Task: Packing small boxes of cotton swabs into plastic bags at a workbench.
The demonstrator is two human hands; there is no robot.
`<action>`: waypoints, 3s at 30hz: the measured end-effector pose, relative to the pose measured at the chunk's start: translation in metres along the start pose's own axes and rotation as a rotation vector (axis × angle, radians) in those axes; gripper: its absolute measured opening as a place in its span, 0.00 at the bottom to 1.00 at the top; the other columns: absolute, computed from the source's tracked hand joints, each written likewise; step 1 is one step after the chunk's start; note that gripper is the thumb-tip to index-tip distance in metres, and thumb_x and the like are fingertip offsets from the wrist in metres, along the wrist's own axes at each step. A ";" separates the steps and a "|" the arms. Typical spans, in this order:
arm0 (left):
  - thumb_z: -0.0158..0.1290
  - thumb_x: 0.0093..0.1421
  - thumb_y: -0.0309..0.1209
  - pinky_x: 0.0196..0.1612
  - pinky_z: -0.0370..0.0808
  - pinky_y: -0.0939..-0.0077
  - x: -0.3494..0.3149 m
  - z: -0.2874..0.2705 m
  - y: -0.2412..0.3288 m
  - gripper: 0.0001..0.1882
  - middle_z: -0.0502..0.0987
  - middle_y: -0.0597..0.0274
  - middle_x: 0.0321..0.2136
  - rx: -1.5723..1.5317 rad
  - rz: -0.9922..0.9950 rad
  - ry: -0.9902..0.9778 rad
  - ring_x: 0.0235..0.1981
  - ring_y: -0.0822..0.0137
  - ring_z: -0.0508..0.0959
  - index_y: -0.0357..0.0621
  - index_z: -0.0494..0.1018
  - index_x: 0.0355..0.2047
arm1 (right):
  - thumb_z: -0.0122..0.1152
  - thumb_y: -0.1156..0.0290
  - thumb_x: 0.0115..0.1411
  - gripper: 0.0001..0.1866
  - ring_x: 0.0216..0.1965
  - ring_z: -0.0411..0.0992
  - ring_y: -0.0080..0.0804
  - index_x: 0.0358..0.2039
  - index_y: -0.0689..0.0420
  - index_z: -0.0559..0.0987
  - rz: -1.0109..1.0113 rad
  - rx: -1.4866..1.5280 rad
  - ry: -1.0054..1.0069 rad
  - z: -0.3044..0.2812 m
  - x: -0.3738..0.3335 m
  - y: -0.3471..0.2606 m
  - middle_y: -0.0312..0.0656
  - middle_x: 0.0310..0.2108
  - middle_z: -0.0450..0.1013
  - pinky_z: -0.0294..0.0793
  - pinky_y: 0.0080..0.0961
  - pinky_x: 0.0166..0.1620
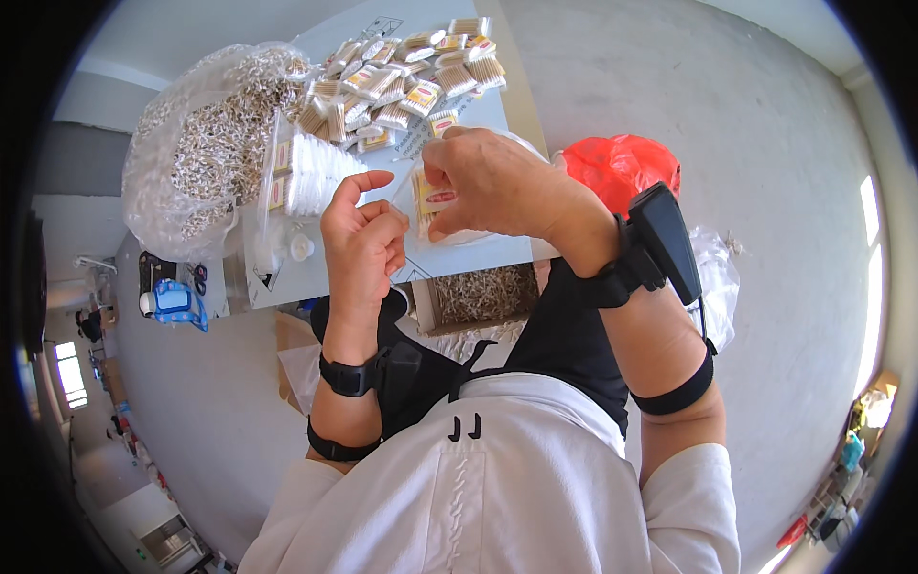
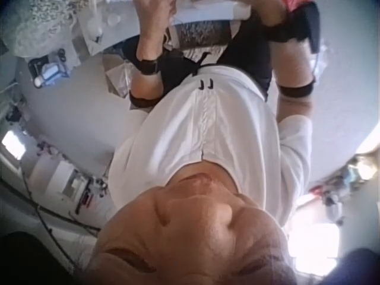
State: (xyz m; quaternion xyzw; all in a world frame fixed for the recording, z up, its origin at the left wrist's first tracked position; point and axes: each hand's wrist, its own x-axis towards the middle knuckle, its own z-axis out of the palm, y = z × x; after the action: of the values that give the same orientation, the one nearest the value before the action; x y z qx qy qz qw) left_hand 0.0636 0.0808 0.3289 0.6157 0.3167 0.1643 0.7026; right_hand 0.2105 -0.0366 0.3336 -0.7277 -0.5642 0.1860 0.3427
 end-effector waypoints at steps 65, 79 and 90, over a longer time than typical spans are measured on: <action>0.65 0.43 0.26 0.29 0.69 0.73 0.082 0.052 0.008 0.10 0.75 0.60 0.18 0.847 0.180 -0.961 0.21 0.66 0.72 0.39 0.73 0.23 | 0.70 0.79 0.35 0.21 0.44 0.71 0.42 0.34 0.60 0.77 -0.171 -0.095 0.231 -0.059 -0.060 -0.002 0.42 0.39 0.74 0.72 0.33 0.43; 0.63 0.47 0.30 0.35 0.74 0.63 0.047 0.022 0.058 0.15 0.76 0.47 0.25 1.133 0.424 -0.969 0.32 0.47 0.78 0.32 0.71 0.27 | 0.59 0.79 0.48 0.07 0.38 0.75 0.40 0.29 0.58 0.81 -0.251 -0.412 0.046 -0.008 -0.044 0.027 0.42 0.29 0.76 0.72 0.34 0.43; 0.63 0.48 0.31 0.34 0.69 0.60 0.057 0.019 0.020 0.16 0.72 0.47 0.24 1.189 0.540 -0.948 0.30 0.45 0.72 0.38 0.72 0.33 | 0.59 0.76 0.54 0.05 0.41 0.75 0.46 0.32 0.61 0.79 -0.079 -0.179 -0.059 0.003 -0.030 0.033 0.49 0.30 0.76 0.74 0.40 0.43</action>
State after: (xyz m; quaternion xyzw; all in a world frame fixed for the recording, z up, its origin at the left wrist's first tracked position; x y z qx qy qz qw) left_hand 0.1214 0.1049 0.3353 0.9460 -0.1403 -0.1463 0.2532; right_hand 0.2232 -0.0686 0.3048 -0.7269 -0.6165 0.1427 0.2666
